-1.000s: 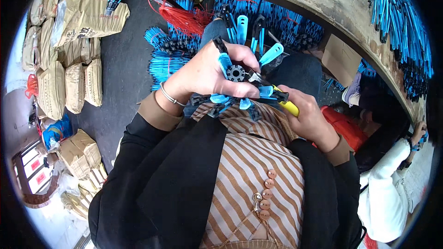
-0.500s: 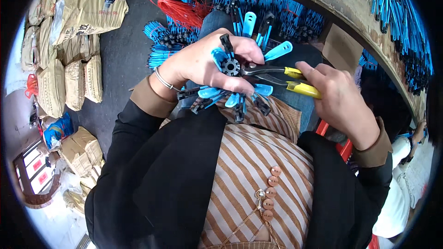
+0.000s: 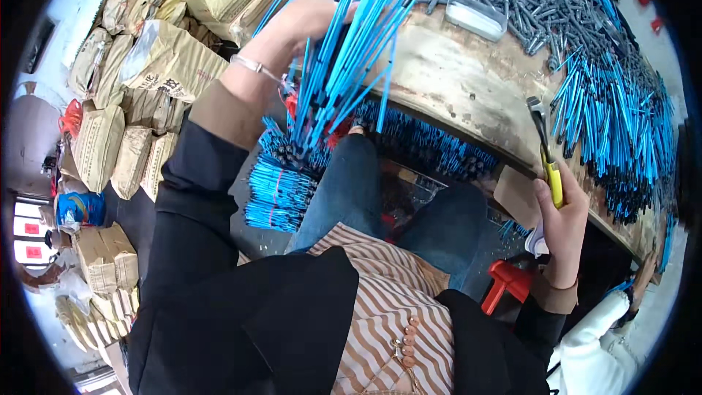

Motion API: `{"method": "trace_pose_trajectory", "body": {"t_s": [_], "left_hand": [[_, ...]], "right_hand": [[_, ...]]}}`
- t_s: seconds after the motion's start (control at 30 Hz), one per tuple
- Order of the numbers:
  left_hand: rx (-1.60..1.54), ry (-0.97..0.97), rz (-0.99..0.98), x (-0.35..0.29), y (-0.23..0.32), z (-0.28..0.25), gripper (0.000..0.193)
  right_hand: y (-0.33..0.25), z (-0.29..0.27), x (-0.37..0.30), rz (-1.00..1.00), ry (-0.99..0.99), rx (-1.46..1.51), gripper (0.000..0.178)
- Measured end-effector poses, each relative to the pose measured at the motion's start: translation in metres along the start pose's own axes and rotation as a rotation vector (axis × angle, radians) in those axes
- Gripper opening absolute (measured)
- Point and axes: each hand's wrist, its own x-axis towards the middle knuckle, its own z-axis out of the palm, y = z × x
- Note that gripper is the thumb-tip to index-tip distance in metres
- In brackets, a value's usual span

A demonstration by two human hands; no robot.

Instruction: Assembling small blue plastic components into black connector blocks at a manufacturing workbench.

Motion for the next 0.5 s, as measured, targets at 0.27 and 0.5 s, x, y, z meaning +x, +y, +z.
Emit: {"method": "trace_pose_trajectory", "body": {"t_s": [0.27, 0.5], "left_hand": [[0.509, 0.526, -0.065, 0.088, -0.046, 0.032, 0.049], [0.9, 0.052, 0.995, 0.055, 0.021, 0.051, 0.023]], "right_hand": [[0.016, 0.013, 0.026, -0.121, -0.004, -0.238, 0.04], [0.041, 0.019, 0.051, -0.083, 0.011, -0.451, 0.041]]}}
